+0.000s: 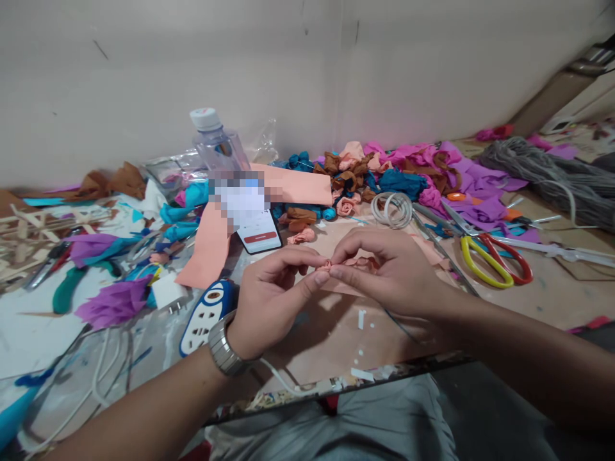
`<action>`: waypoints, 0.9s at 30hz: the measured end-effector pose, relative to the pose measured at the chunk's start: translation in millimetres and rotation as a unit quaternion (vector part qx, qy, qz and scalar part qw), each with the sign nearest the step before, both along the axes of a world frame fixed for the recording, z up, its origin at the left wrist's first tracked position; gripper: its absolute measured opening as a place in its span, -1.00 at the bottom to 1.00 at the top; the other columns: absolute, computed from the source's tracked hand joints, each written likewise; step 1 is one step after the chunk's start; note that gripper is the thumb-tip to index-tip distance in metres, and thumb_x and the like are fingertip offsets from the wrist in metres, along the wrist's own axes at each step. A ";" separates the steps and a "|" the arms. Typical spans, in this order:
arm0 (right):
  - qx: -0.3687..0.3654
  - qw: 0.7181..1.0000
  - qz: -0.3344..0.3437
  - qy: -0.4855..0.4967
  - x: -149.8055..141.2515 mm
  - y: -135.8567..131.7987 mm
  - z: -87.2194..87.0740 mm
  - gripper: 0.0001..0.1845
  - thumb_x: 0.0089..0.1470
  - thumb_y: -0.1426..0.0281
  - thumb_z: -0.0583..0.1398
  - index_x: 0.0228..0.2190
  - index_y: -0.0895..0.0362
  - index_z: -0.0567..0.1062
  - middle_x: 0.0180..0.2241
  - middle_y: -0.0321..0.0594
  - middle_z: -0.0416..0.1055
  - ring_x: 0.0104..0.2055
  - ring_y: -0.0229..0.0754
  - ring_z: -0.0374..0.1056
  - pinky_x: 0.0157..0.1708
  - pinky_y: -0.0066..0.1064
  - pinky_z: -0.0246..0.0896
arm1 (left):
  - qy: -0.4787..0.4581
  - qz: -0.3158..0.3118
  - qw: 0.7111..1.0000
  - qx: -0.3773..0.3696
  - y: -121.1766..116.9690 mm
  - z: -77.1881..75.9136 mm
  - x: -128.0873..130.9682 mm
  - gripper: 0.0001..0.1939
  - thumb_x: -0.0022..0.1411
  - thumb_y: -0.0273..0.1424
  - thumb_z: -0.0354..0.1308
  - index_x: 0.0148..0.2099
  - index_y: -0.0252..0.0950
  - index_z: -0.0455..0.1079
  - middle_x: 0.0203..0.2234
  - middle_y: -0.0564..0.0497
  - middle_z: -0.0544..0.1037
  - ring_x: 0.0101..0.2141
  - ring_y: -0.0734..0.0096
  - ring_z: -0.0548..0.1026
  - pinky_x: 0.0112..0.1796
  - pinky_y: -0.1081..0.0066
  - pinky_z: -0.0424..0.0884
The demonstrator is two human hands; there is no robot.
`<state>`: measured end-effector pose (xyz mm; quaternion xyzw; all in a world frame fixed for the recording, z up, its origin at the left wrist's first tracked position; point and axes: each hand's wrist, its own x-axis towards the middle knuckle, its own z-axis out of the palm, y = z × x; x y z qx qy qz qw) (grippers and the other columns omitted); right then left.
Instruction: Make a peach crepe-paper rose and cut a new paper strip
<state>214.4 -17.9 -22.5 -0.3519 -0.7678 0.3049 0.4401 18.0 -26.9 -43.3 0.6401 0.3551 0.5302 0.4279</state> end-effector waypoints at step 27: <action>0.003 0.999 -0.030 -0.027 -2.0 4.7 -9.7 -0.88 0.15 0.38 0.32 -0.25 0.09 0.66 -0.33 -0.24 0.64 -0.31 -0.23 0.52 -0.32 -0.46 0.35 | 0.152 0.055 0.982 0.095 -3.2 -7.7 -3.9 -0.75 0.26 -0.40 0.29 0.00 -0.17 0.54 -0.15 -0.06 0.62 -0.17 0.28 0.53 -0.13 0.28 0.45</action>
